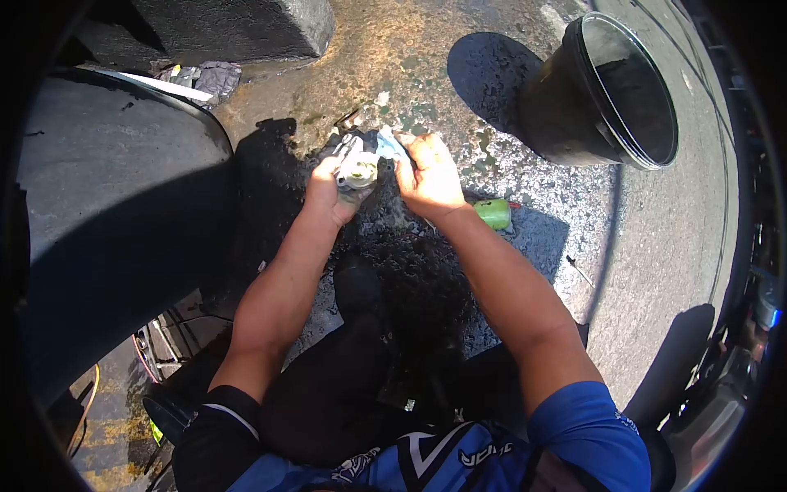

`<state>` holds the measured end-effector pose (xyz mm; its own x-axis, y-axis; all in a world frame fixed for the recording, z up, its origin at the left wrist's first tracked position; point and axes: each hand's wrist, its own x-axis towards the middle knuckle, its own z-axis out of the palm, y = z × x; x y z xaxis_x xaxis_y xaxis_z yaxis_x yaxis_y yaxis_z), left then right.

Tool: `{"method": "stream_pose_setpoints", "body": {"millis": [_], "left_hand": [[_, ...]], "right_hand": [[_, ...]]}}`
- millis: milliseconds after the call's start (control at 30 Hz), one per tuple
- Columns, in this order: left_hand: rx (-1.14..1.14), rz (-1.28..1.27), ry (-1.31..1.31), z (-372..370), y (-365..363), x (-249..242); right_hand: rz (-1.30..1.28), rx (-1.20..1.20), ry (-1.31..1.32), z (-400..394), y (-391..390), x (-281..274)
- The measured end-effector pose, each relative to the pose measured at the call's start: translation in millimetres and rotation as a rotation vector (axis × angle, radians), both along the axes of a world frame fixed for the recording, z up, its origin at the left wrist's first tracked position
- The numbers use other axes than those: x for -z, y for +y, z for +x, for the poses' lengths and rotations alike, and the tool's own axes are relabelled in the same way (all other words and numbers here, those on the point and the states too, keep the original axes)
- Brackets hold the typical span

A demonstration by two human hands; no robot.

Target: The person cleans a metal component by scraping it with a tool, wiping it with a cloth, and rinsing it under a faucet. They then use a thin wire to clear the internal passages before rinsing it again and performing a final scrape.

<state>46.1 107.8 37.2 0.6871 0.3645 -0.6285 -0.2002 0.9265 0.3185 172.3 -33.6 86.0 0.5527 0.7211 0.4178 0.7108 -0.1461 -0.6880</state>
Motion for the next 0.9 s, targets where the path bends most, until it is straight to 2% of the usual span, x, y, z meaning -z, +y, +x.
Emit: {"method": "stream_pose_setpoints", "body": {"millis": [100, 133, 200, 300, 367, 433, 533, 567, 667, 700, 800, 833, 867, 900], "left_hand": [[-0.070, 0.018, 0.039, 3, -8, 0], [-0.090, 0.039, 0.075, 4, -10, -1], [-0.138, 0.147, 0.100, 5, -11, 6], [-0.173, 0.433, 0.138, 2, -18, 7], [-0.084, 0.364, 0.027, -9, -6, 10], [-0.154, 0.341, 0.018, -4, -5, -10], [-0.103, 0.576, 0.084, -3, -5, -31], [-0.072, 0.587, 0.121, -3, -5, -31], [-0.108, 0.631, 0.182, 6, -11, -34], [-0.129, 0.585, 0.137, 4, -9, -20], [0.005, 0.531, -0.070, -7, -2, -26], [0.067, 0.497, -0.072, -12, -3, -35], [0.037, 0.439, -0.134, -16, -6, -36], [-0.022, 0.491, -0.096, -20, -12, -25]], "right_hand": [[-0.252, -0.272, -0.292, -12, 6, 17], [-0.282, -0.258, -0.305, -20, 10, 21], [-0.450, -0.333, -0.157, -23, 16, 17], [-0.242, -0.233, 0.118, -49, 30, 42], [-0.292, -0.271, 0.201, -49, 33, 42], [-0.331, -0.311, 0.283, -45, 43, 33], [-0.413, -0.355, 0.420, -39, 35, 27], [-0.495, -0.425, -0.010, -33, 31, 30], [-0.584, -0.433, -0.340, -24, 29, 23], [-0.669, -0.424, -0.286, -23, 32, 23], [-0.650, -0.323, 0.593, -33, 35, 17], [-0.511, -0.321, 1.047, -34, 34, 6], [-0.267, -0.172, 1.123, -45, 25, -7], [-0.251, -0.173, 1.305, -48, 22, -9]]}}
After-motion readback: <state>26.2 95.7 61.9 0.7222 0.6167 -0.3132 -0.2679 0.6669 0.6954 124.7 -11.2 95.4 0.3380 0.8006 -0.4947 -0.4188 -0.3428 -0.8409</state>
